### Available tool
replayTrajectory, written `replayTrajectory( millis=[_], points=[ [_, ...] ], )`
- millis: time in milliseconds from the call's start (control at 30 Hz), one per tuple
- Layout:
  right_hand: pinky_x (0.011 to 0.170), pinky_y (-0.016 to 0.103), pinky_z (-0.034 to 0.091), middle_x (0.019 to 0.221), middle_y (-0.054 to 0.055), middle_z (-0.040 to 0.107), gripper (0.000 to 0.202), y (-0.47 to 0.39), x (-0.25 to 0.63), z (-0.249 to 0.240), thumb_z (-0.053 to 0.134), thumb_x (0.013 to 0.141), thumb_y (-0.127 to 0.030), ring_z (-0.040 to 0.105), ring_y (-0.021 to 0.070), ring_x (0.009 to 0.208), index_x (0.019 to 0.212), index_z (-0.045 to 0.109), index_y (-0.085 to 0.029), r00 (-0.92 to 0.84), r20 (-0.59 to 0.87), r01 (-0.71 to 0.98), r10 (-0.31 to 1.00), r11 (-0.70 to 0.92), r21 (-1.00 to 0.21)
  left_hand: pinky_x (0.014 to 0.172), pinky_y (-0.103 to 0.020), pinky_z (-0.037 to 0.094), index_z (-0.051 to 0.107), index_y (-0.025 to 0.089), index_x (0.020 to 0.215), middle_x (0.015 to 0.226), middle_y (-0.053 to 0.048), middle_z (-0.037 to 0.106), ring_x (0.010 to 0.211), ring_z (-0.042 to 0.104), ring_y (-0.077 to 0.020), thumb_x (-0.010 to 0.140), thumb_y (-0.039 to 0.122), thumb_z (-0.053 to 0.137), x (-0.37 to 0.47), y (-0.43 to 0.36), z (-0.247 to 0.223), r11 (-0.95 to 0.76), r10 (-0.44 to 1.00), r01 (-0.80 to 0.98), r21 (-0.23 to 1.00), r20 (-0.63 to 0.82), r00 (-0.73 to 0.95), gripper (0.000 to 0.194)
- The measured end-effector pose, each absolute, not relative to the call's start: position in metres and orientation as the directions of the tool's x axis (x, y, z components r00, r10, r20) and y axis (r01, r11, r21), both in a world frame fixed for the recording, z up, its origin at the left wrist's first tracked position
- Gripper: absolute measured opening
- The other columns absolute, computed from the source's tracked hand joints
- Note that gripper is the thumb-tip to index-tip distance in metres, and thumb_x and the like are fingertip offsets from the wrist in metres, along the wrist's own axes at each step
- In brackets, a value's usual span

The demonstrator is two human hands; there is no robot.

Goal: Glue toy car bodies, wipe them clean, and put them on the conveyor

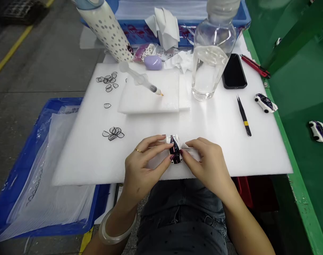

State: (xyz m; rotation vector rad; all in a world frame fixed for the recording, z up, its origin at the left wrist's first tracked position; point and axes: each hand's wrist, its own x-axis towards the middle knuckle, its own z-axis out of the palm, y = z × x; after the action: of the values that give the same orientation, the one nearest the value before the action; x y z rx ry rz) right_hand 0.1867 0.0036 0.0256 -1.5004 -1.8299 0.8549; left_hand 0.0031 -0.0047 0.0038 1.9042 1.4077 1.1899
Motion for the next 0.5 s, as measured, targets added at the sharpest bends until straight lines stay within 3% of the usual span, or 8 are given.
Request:
replayTrajectory(
  millis=[100,300,400,500],
  points=[
    [0.059,0.025,0.045,0.079,0.001,0.07,0.009,0.004,0.185,0.024,0.065,0.09,-0.025,0.063,0.0145,0.069,0.09,0.072,-0.019,-0.167,0.055,0.601,0.984,0.146,-0.786,0.093,-0.037,0.058,0.075,0.018,0.104,0.124,-0.01,0.066,0.1,0.067,-0.0199,0.085,0.013,0.07,0.003,-0.006,0.003,-0.321,0.942,0.526,0.788,0.325,0.087,0.02],
    [0.056,0.025,0.043,0.076,0.001,0.07,0.008,0.008,0.183,0.025,0.066,0.088,-0.025,0.062,0.0143,0.065,0.085,0.069,-0.018,-0.177,0.061,0.65,0.982,0.163,-0.742,0.092,-0.041,0.057,0.073,0.021,0.099,0.116,-0.008,0.067,0.106,0.065,-0.0236,0.082,0.01,0.069,0.0,0.001,0.011,-0.251,0.968,0.534,0.807,0.218,0.125,0.021],
    [0.059,0.026,0.047,0.079,0.001,0.071,0.009,0.007,0.186,0.029,0.066,0.089,-0.027,0.065,0.0156,0.069,0.087,0.07,-0.019,-0.184,0.022,0.616,0.983,0.133,-0.777,0.102,-0.047,0.051,0.069,0.024,0.118,0.131,-0.01,0.061,0.121,0.058,-0.0283,0.083,0.015,0.072,-0.011,0.014,0.015,-0.349,0.926,0.543,0.764,0.19,0.328,0.037],
    [0.062,0.028,0.049,0.085,0.003,0.074,0.015,0.002,0.198,0.03,0.062,0.093,-0.031,0.066,0.0173,0.073,0.091,0.072,-0.02,-0.087,0.058,0.601,0.994,0.099,-0.793,0.111,-0.052,0.042,0.051,0.03,0.143,0.152,-0.008,0.046,0.138,0.043,-0.0312,0.085,0.02,0.074,-0.02,0.024,0.013,-0.495,0.793,0.477,0.726,0.154,0.589,0.063]
  ],
)
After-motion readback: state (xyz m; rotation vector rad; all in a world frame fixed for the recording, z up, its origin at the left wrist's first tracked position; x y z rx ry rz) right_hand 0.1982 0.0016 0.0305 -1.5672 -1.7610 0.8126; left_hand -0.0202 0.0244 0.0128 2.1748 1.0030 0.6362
